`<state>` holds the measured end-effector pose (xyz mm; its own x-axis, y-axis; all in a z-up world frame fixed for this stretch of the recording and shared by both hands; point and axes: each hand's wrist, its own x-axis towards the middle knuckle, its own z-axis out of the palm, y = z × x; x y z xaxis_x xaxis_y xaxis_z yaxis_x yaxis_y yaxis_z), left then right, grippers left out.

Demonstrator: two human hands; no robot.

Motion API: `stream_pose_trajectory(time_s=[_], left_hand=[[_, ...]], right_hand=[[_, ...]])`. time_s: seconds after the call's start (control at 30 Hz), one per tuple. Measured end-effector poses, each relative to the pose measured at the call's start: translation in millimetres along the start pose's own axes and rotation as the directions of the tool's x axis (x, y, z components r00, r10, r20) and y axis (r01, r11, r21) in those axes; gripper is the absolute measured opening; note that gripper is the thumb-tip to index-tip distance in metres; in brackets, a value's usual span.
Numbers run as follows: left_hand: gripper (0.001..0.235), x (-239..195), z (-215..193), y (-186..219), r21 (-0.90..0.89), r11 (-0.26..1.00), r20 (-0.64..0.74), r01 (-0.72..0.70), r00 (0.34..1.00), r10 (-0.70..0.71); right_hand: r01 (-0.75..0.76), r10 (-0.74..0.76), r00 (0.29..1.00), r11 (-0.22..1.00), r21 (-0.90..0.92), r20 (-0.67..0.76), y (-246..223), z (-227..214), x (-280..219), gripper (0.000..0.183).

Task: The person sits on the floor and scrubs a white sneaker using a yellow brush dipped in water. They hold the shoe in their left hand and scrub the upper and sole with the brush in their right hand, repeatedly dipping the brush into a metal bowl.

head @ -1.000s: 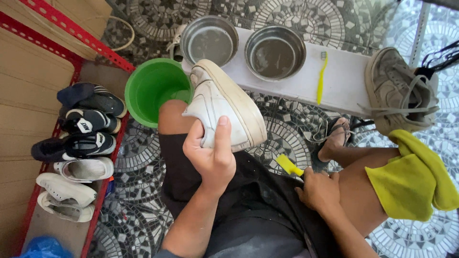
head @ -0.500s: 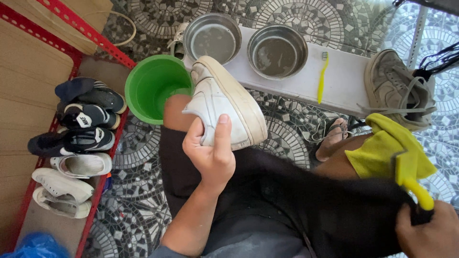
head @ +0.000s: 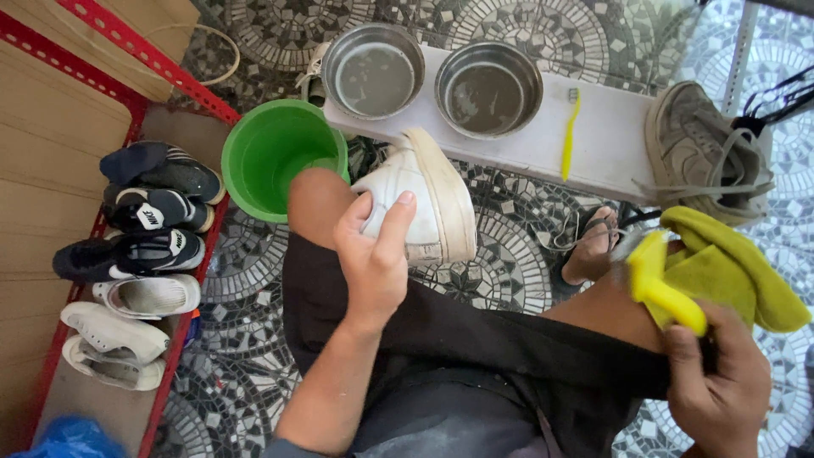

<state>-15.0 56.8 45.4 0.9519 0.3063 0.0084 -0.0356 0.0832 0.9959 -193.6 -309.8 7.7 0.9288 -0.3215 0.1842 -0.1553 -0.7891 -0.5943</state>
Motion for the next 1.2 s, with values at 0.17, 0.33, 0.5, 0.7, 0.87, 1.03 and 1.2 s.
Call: stream_pose_trajectory(time_s=[0.17,0.33,0.5,0.7,0.87,1.03,1.2], left_hand=[[0.049,28.1,11.1,-25.7,0.102,0.989,0.252,0.105,0.959,-0.128],[0.033,32.7,45.3,-70.1,0.333,0.880,0.262,0.338,0.864,-0.431],[0.049,21.9,58.4,-85.3,0.379,0.901,0.342,0.209,0.873,-0.347],[0.059,17.6,55.7,-81.7,0.406,0.893,0.387,0.193,0.849,-0.360],[0.058,14.2,68.0,-95.1,0.360,0.917,0.398,0.174,0.860,-0.320],[0.040,14.3,66.7,-77.0,0.359,0.883,0.361,0.302,0.827,-0.430],[0.054,8.5,62.9,-78.3,0.366,0.917,0.397,0.160,0.864,-0.310]], right_hand=[[0.431,-0.427,0.902,0.896,-0.107,0.057,-47.5,12.8,79.1,0.036],[0.584,-0.582,0.806,0.812,-0.013,-0.111,-76.9,57.1,145.9,0.029],[0.795,-0.798,0.583,0.599,-0.095,-0.151,-101.3,93.2,165.1,0.039],[0.879,-0.890,0.429,0.451,-0.156,-0.155,-92.0,94.5,187.6,0.046],[0.782,-0.792,0.553,0.387,-0.489,0.259,-68.8,126.1,147.2,0.070],[0.912,-0.902,0.392,0.407,-0.054,-0.178,-74.0,105.3,171.3,0.053],[0.891,-0.885,0.413,0.441,-0.107,-0.215,-104.7,89.9,161.7,0.042]])
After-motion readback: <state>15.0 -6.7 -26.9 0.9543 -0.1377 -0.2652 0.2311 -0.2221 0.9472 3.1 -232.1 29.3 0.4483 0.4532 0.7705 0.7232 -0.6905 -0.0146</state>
